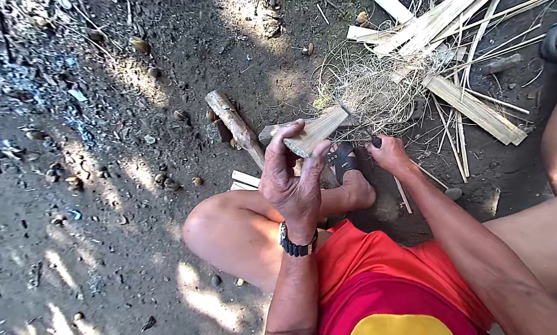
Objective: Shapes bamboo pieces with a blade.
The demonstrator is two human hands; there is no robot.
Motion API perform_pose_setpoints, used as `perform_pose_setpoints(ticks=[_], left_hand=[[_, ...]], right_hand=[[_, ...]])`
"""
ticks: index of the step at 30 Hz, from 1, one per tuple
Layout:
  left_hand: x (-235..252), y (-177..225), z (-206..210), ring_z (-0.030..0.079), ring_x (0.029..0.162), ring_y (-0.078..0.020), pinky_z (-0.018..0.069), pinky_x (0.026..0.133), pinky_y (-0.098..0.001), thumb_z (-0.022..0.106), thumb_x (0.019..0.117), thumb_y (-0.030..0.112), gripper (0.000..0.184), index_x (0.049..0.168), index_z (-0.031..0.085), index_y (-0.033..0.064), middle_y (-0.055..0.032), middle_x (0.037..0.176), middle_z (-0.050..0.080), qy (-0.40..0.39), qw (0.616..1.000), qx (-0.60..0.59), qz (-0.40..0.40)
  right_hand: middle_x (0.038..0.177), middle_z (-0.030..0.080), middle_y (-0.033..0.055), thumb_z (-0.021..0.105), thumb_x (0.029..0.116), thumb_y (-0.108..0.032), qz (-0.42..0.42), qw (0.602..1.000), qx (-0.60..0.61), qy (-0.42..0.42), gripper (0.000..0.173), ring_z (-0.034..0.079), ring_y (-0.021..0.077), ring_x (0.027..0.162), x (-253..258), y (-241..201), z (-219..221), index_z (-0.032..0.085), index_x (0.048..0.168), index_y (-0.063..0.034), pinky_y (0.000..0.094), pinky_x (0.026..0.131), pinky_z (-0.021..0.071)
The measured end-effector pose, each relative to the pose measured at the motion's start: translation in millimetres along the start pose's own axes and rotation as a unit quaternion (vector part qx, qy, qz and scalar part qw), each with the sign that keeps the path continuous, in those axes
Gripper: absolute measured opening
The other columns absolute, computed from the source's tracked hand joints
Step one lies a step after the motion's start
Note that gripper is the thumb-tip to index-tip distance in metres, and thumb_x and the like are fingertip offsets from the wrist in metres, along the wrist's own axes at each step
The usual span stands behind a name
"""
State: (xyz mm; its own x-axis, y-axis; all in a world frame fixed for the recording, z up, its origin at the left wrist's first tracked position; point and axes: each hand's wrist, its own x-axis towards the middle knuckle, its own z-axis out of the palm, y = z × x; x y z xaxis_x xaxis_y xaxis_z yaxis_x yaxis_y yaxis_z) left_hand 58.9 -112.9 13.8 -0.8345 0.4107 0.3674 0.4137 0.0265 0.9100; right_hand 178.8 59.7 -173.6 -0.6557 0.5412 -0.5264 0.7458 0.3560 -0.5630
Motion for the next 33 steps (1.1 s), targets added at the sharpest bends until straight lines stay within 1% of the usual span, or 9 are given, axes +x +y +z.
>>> perform_pose_setpoints(ticks=[3,5,8,14,18,23,27,30,33], left_hand=[[-0.2,1.8,1.3,0.069,0.107,-0.0231,0.0621,0.087,-0.0358,0.077,0.0913,0.005,0.043,0.13,0.059,-0.002,-0.0129,0.126,0.066,-0.001,1.0,0.015,-0.007],[3.7,1.5,6.5,0.069,0.108,-0.0235,0.0626,0.088,-0.036,0.076,0.0914,0.003,0.043,0.131,0.058,-0.0015,-0.0125,0.127,0.066,0.001,1.0,0.007,-0.003],[5.6,5.0,7.6,0.069,0.105,-0.0201,0.0628,0.085,-0.0321,0.075,0.0923,0.003,0.044,0.133,0.058,0.0003,-0.01,0.126,0.064,-0.009,1.0,0.011,-0.011],[7.3,7.2,3.9,0.068,0.112,-0.0207,0.063,0.088,-0.0313,0.072,0.0941,0.002,0.044,0.135,0.056,0.0018,-0.009,0.128,0.064,-0.021,0.999,0.004,-0.024],[9.5,10.6,6.9,0.068,0.107,-0.0174,0.0629,0.084,-0.0277,0.073,0.0943,0.004,0.044,0.135,0.056,0.0025,-0.0083,0.128,0.063,-0.026,0.999,0.011,-0.021],[9.3,11.5,10.8,0.07,0.103,-0.0163,0.0633,0.083,-0.0282,0.075,0.0933,0.006,0.047,0.137,0.055,0.0051,-0.0073,0.128,0.064,-0.041,0.999,0.027,-0.01],[7.2,8.5,4.4,0.068,0.109,-0.0173,0.0609,0.087,-0.0298,0.074,0.0938,0.008,0.044,0.134,0.057,0.0066,-0.006,0.126,0.066,-0.041,0.998,0.047,0.01],[-0.6,10.2,11.7,0.068,0.109,-0.0168,0.0612,0.09,-0.0305,0.074,0.0937,0.006,0.041,0.131,0.057,0.0064,-0.0053,0.123,0.066,-0.024,0.998,0.048,0.013],[-1.0,10.1,18.1,0.069,0.103,-0.0165,0.0626,0.088,-0.0313,0.074,0.0935,0.005,0.037,0.127,0.058,0.0067,-0.0048,0.117,0.067,0.005,0.998,0.053,0.017]], right_hand=[[0.082,0.069,0.0164,0.065,0.0982,-0.049,-0.037,0.999,0.021,0.005,0.044,0.07,0.0346,0.077,-35.3,-36.5,-22.4,0.071,0.101,-0.0052,0.0594,0.071,0.0566],[0.067,0.061,0.0031,0.067,0.0975,-0.047,-0.161,0.979,0.1,0.073,0.036,0.06,0.0155,0.056,-73.3,-73.1,-36.8,0.068,0.092,-0.0109,0.0386,0.05,0.0518],[0.068,0.061,-0.0019,0.072,0.0951,-0.037,-0.252,0.949,0.161,0.103,0.027,0.058,0.0061,0.057,-94.1,-97.5,-45.0,0.068,0.089,-0.0103,0.0275,0.05,0.0504],[0.065,0.058,0.0038,0.069,0.098,-0.039,-0.197,0.969,0.118,0.092,0.03,0.056,0.0163,0.054,-57.8,-59.0,-22.8,0.065,0.089,-0.0105,0.0391,0.049,0.048],[0.074,0.067,0.0125,0.067,0.0972,-0.045,-0.113,0.989,0.061,0.067,0.04,0.067,0.0294,0.069,-22.6,-31.6,-7.5,0.07,0.095,-0.0049,0.0552,0.067,0.0552],[0.093,0.071,0.0234,0.063,0.1005,-0.042,0.017,1.0,0.008,-0.004,0.042,0.07,0.0431,0.093,11.8,20.7,9.7,0.071,0.104,-0.0008,0.0667,0.084,0.0531],[0.09,0.07,0.022,0.066,0.0982,-0.047,0.003,1.0,0.024,0.01,0.044,0.07,0.042,0.087,-21.0,-4.8,-6.0,0.071,0.102,-0.0029,0.0664,0.079,0.0544],[0.071,0.064,0.0092,0.067,0.098,-0.047,-0.159,0.979,0.083,0.101,0.038,0.063,0.024,0.059,-78.9,-46.2,-29.3,0.069,0.096,-0.0091,0.0481,0.054,0.0538],[0.067,0.06,0.0008,0.069,0.0973,-0.044,-0.258,0.947,0.129,0.141,0.034,0.058,0.0125,0.055,-94.8,-85.3,-46.1,0.068,0.092,-0.0107,0.0353,0.05,0.0505]])
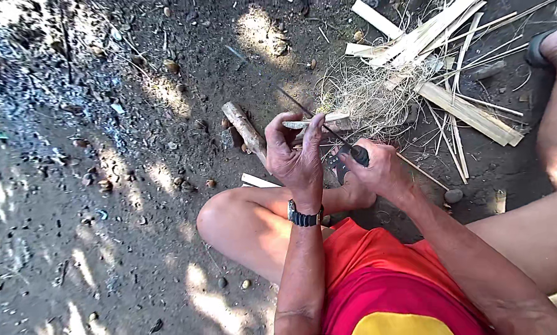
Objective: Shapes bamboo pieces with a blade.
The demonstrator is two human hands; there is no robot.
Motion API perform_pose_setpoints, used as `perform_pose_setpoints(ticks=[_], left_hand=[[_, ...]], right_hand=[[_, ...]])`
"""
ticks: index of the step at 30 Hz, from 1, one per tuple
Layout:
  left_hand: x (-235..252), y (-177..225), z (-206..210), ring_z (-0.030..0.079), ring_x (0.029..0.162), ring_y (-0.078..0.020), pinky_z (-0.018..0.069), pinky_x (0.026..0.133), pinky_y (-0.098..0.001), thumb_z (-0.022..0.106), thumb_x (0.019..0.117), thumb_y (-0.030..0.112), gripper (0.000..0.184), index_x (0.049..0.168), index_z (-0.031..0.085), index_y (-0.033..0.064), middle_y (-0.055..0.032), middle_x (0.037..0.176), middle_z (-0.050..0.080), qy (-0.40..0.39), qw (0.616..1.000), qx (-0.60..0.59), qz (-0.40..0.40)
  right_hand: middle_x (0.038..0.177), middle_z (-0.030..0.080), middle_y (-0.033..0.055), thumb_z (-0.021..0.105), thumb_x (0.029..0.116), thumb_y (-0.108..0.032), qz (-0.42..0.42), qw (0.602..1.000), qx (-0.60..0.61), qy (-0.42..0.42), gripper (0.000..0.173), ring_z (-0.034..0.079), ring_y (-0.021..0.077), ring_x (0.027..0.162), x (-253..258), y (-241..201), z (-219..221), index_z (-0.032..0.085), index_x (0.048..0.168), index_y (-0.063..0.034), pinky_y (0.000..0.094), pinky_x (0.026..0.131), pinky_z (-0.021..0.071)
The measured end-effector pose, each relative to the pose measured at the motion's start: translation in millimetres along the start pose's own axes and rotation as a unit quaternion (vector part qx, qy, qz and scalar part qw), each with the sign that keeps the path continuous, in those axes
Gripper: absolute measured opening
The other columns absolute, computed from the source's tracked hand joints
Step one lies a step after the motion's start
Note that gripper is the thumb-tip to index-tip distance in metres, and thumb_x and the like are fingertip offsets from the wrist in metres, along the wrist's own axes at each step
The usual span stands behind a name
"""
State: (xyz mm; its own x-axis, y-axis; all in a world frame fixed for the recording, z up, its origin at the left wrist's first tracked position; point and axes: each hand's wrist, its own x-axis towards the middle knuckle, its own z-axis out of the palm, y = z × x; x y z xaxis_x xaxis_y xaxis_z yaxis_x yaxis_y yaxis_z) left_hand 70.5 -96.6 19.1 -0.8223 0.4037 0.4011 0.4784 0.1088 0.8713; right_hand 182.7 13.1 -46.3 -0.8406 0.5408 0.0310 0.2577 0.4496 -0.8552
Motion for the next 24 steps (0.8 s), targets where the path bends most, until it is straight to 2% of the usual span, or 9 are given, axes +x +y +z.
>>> perform_pose_setpoints(ticks=[3,7,10,13,15,18,20,22,24], left_hand=[[2.6,2.7,2.2,0.07,0.101,-0.0154,0.0632,0.084,-0.0293,0.074,0.0937,0.005,0.034,0.123,0.058,0.008,-0.004,0.115,0.066,0.021,1.0,0.008,-0.014],[5.8,-1.1,-2.9,0.069,0.095,-0.0113,0.0614,0.077,-0.0229,0.072,0.0963,0.008,0.032,0.124,0.056,0.0081,-0.0029,0.111,0.066,0.038,0.999,0.007,-0.022],[10.4,-3.8,-4.9,0.068,0.093,-0.0085,0.06,0.076,-0.0211,0.072,0.0967,0.01,0.032,0.123,0.055,0.0099,-0.0004,0.107,0.066,0.057,0.998,0.02,-0.029],[11.1,-4.3,-5.9,0.069,0.095,-0.0098,0.061,0.078,-0.0228,0.072,0.0965,0.008,0.033,0.125,0.054,0.0078,-0.0018,0.109,0.067,0.055,0.998,0.014,-0.03],[13.6,-4.4,0.7,0.069,0.095,-0.0092,0.0614,0.079,-0.0228,0.071,0.0966,0.006,0.031,0.123,0.054,0.0084,-0.0012,0.108,0.066,0.065,0.997,0.004,-0.03],[14.8,-5.0,3.9,0.069,0.091,-0.0081,0.061,0.078,-0.0222,0.071,0.0963,0.005,0.029,0.119,0.054,0.0078,-0.0013,0.104,0.066,0.084,0.996,0.0,-0.025],[14.1,-8.3,1.6,0.069,0.092,-0.0076,0.0612,0.078,-0.0221,0.071,0.0967,0.006,0.028,0.118,0.053,0.0086,-0.0008,0.104,0.065,0.09,0.995,0.003,-0.033],[14.5,-10.8,-1.7,0.069,0.09,-0.0083,0.0616,0.076,-0.023,0.07,0.0972,0.007,0.027,0.117,0.052,0.0086,-0.0012,0.102,0.066,0.094,0.995,0.009,-0.043],[16.1,-12.2,-3.8,0.07,0.086,-0.0084,0.0617,0.072,-0.0228,0.071,0.097,0.008,0.026,0.115,0.053,0.0087,-0.001,0.101,0.067,0.105,0.993,0.022,-0.052]], right_hand=[[0.066,0.061,0.0043,0.067,0.0979,-0.046,0.028,0.999,-0.023,-0.019,0.038,0.06,0.0179,0.057,14.3,18.3,7.6,0.068,0.092,-0.009,0.0411,0.053,0.0512],[0.093,0.073,0.0205,0.065,0.0988,-0.047,0.233,0.96,-0.094,-0.121,0.045,0.071,0.0398,0.091,28.2,111.1,30.9,0.073,0.109,-0.0037,0.0653,0.084,0.0551],[0.092,0.071,0.022,0.066,0.0984,-0.046,0.279,0.943,-0.121,-0.135,0.045,0.07,0.0415,0.093,27.5,136.1,30.2,0.071,0.102,-0.0013,0.0647,0.084,0.0531],[0.082,0.07,0.0161,0.065,0.0978,-0.049,0.181,0.974,-0.086,-0.102,0.044,0.071,0.0341,0.077,12.3,72.4,14.9,0.071,0.102,-0.0052,0.0595,0.072,0.0579],[0.072,0.065,0.0062,0.068,0.0982,-0.044,0.052,0.998,-0.034,-0.027,0.035,0.064,0.0198,0.06,4.5,29.2,13.0,0.069,0.096,-0.0084,0.044,0.055,0.0552],[0.07,0.063,0.0039,0.07,0.0978,-0.041,-0.007,1.0,-0.011,0.013,0.034,0.061,0.0162,0.058,11.5,11.8,23.7,0.068,0.092,-0.0081,0.0378,0.052,0.0524],[0.072,0.065,0.0093,0.067,0.099,-0.044,0.061,0.997,-0.035,-0.015,0.038,0.065,0.0243,0.063,20.7,34.2,33.8,0.068,0.097,-0.0058,0.0468,0.057,0.0545],[0.086,0.072,0.0168,0.064,0.0994,-0.046,0.18,0.979,-0.065,-0.065,0.043,0.072,0.0345,0.081,31.0,73.8,42.5,0.071,0.108,-0.004,0.0592,0.075,0.058],[0.095,0.073,0.0204,0.064,0.0993,-0.046,0.268,0.955,-0.085,-0.096,0.044,0.072,0.0394,0.092,35.8,110.1,45.2,0.071,0.111,-0.0036,0.0649,0.084,0.0551]])
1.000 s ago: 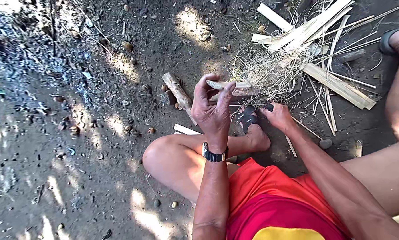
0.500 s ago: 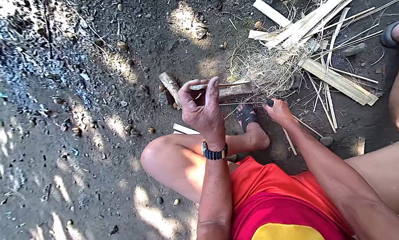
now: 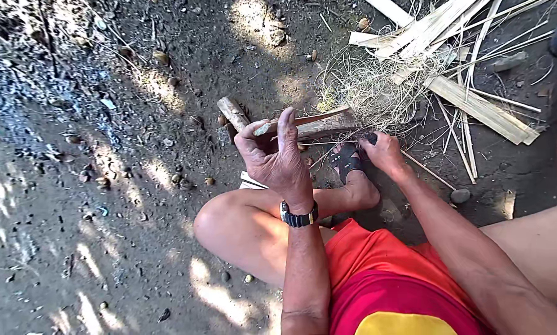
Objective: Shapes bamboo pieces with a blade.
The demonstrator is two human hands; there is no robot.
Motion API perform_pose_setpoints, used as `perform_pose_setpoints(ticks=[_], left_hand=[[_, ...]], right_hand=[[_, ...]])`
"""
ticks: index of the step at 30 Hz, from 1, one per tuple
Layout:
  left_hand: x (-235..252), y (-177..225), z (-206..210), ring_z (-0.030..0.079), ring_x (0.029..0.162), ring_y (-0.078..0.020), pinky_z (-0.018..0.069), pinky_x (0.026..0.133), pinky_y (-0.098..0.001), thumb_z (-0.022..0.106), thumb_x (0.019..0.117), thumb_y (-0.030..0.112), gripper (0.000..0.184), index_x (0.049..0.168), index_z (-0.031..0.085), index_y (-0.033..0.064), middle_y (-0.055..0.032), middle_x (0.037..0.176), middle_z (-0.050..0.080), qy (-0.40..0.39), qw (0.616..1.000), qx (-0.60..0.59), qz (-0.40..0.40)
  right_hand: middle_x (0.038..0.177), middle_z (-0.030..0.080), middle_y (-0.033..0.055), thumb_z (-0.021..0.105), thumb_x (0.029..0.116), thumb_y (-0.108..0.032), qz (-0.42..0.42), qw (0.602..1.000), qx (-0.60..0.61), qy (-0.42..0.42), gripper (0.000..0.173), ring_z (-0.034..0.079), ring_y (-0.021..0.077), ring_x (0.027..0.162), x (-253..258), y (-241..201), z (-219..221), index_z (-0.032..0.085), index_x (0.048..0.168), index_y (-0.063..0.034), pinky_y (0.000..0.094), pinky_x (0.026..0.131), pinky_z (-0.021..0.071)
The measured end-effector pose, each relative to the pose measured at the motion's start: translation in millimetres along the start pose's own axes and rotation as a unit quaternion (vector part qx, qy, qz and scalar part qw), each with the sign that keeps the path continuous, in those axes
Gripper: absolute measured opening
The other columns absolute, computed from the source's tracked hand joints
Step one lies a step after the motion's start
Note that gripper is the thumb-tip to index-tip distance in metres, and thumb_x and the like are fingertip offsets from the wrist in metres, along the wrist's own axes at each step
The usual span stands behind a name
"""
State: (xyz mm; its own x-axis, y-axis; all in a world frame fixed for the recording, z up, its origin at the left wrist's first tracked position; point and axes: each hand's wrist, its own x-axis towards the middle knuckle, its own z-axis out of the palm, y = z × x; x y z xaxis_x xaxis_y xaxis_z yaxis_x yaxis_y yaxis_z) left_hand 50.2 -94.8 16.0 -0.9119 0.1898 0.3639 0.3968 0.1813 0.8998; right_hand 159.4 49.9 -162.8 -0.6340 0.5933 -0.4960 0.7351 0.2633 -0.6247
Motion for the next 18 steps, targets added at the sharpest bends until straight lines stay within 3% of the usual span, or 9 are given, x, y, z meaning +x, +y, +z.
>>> perform_pose_setpoints(ticks=[2,4,6,8,12,18], left_hand=[[1.1,-2.3,0.8,0.07,0.084,-0.0088,0.0618,0.07,-0.0232,0.072,0.0965,0.008,0.025,0.113,0.054,0.0086,-0.0011,0.098,0.066,0.004,1.0,-0.003,0.003],[-0.3,-4.9,4.0,0.069,0.082,-0.0092,0.0618,0.068,-0.0238,0.071,0.0969,0.008,0.022,0.111,0.055,0.0087,-0.0008,0.095,0.066,0.003,1.0,-0.012,0.01],[-2.4,-7.1,7.0,0.07,0.083,-0.0114,0.0628,0.068,-0.0259,0.07,0.0977,0.009,0.021,0.115,0.059,0.0062,-0.0025,0.098,0.066,-0.003,1.0,-0.018,0.017],[-2.2,-7.7,5.7,0.071,0.086,-0.0153,0.0646,0.068,-0.0295,0.069,0.0989,0.01,0.02,0.116,0.062,0.0037,-0.0052,0.103,0.068,-0.012,0.999,-0.025,0.029],[-2.3,-7.6,-1.3,0.072,0.088,-0.0193,0.0655,0.071,-0.0344,0.07,0.0978,0.009,0.018,0.113,0.063,0.0031,-0.0072,0.104,0.069,-0.013,0.998,-0.042,0.037],[-10.9,-16.2,-6.1,0.071,0.087,-0.0182,0.0656,0.071,-0.0343,0.073,0.0954,0.006,0.016,0.11,0.068,0.0024,-0.0063,0.102,0.067,-0.022,0.999,-0.005,0.045]], right_hand=[[0.093,0.071,0.0213,0.065,0.0988,-0.046,0.028,0.999,-0.02,-0.011,0.045,0.07,0.0408,0.091,4.4,8.1,-3.8,0.07,0.109,-0.0023,0.0657,0.083,0.0534],[0.089,0.071,0.0184,0.066,0.0974,-0.047,-0.001,1.0,-0.017,0.003,0.044,0.071,0.0379,0.086,-14.8,-9.9,-13.9,0.07,0.106,-0.0041,0.0633,0.078,0.055],[0.077,0.067,0.0118,0.065,0.0987,-0.049,-0.111,0.993,0.016,0.042,0.041,0.067,0.0292,0.067,-50.1,-39.9,-23.5,0.068,0.103,-0.008,0.0539,0.061,0.0564],[0.068,0.06,0.0044,0.067,0.0992,-0.045,-0.214,0.973,0.06,0.069,0.035,0.058,0.0183,0.054,-76.4,-74.4,-31.7,0.066,0.098,-0.01,0.0405,0.047,0.0504],[0.068,0.061,0.0006,0.071,0.0973,-0.039,-0.274,0.955,0.075,0.09,0.029,0.059,0.0119,0.056,-81.0,-98.6,-37.7,0.067,0.093,-0.0108,0.0332,0.048,0.0496],[0.07,0.062,0.0034,0.068,0.0985,-0.044,-0.219,0.972,0.038,0.075,0.035,0.06,0.0156,0.058,-70.5,-68.2,-29.5,0.068,0.097,-0.0091,0.0379,0.051,0.0513]])
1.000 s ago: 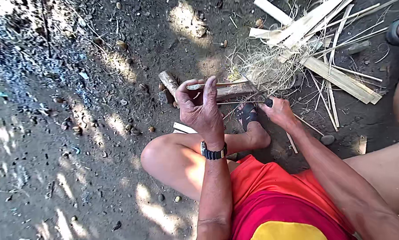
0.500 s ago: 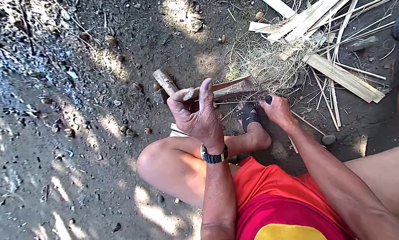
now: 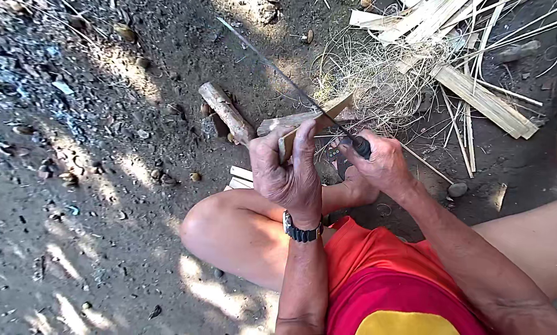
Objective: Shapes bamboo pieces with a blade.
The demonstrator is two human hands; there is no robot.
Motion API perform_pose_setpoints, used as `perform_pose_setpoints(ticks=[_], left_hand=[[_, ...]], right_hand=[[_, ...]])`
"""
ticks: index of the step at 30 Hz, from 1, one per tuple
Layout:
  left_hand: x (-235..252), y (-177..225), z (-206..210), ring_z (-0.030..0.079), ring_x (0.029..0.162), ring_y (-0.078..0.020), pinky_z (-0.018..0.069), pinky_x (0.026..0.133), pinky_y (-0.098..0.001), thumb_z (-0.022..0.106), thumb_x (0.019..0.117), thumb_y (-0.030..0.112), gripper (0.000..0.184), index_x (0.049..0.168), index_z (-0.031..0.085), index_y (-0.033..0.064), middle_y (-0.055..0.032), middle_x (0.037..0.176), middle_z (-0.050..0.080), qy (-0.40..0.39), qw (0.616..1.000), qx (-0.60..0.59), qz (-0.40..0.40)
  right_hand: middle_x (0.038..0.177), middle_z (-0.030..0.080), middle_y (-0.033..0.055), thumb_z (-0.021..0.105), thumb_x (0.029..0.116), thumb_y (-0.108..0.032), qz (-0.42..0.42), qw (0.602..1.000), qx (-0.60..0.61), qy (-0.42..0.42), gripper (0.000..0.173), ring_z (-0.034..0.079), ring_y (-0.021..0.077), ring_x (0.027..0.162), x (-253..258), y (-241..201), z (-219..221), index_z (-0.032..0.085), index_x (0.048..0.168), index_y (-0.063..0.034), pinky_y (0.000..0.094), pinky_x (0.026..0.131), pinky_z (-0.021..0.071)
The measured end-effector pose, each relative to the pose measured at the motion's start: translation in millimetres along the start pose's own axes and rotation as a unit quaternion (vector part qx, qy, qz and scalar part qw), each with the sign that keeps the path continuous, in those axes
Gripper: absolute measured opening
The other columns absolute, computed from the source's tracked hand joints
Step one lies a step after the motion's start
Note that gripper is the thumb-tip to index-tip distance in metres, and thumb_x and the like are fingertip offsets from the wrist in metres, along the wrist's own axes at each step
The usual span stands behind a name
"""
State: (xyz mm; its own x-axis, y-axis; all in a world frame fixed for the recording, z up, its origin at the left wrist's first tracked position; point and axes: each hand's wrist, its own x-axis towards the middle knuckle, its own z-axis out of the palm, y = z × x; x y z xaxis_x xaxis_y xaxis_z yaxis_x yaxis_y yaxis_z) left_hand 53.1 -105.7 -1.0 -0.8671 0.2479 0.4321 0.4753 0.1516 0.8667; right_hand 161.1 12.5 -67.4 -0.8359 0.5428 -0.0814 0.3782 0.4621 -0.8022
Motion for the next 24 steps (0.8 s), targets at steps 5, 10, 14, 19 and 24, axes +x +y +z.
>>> perform_pose_setpoints(ticks=[5,10,14,19,24], left_hand=[[2.5,-1.2,-0.9,0.07,0.085,-0.0174,0.0646,0.069,-0.0328,0.074,0.094,0.007,0.017,0.109,0.069,0.0024,-0.0059,0.1,0.066,0.001,1.0,0.018,0.002],[2.7,1.1,3.2,0.069,0.086,-0.0153,0.0628,0.07,-0.0302,0.076,0.0929,0.007,0.016,0.107,0.071,0.0021,-0.0053,0.098,0.066,-0.002,0.998,0.06,0.02],[1.2,6.4,7.4,0.068,0.082,-0.0131,0.0619,0.065,-0.0267,0.074,0.0947,0.009,0.015,0.108,0.072,0.0019,-0.0047,0.097,0.064,-0.001,0.995,0.098,0.001],[1.2,7.4,8.5,0.065,0.077,-0.011,0.0595,0.061,-0.0246,0.071,0.0972,0.012,0.016,0.11,0.072,0.0026,-0.0042,0.097,0.062,0.0,0.994,0.113,-0.006],[-5.3,6.3,4.5,0.065,0.078,-0.0104,0.0585,0.061,-0.0238,0.069,0.0988,0.014,0.016,0.112,0.07,0.0036,-0.0041,0.098,0.062,0.003,0.994,0.111,-0.003]], right_hand=[[0.081,0.069,0.0164,0.064,0.0981,-0.048,0.198,0.976,-0.061,-0.063,0.045,0.069,0.035,0.077,29.5,77.4,22.5,0.07,0.1,-0.0038,0.0609,0.073,0.055],[0.084,0.069,0.0187,0.066,0.0983,-0.045,0.247,0.961,-0.084,-0.092,0.043,0.069,0.038,0.082,39.9,89.8,20.6,0.069,0.099,-0.0026,0.0623,0.076,0.0531],[0.068,0.06,0.0043,0.064,0.1005,-0.045,0.044,0.999,-0.005,-0.007,0.035,0.059,0.0171,0.055,2.9,1.2,0.9,0.066,0.098,-0.0097,0.0391,0.049,0.0509],[0.069,0.062,0.0046,0.068,0.0982,-0.04,0.011,1.0,0.012,0.02,0.034,0.06,0.0162,0.058,12.7,0.3,12.7,0.068,0.093,-0.0068,0.0379,0.053,0.0514],[0.09,0.071,0.0195,0.065,0.0986,-0.044,0.265,0.96,-0.054,-0.073,0.042,0.07,0.0383,0.089,39.2,97.4,43.4,0.071,0.106,-0.0025,0.0626,0.083,0.0539]])
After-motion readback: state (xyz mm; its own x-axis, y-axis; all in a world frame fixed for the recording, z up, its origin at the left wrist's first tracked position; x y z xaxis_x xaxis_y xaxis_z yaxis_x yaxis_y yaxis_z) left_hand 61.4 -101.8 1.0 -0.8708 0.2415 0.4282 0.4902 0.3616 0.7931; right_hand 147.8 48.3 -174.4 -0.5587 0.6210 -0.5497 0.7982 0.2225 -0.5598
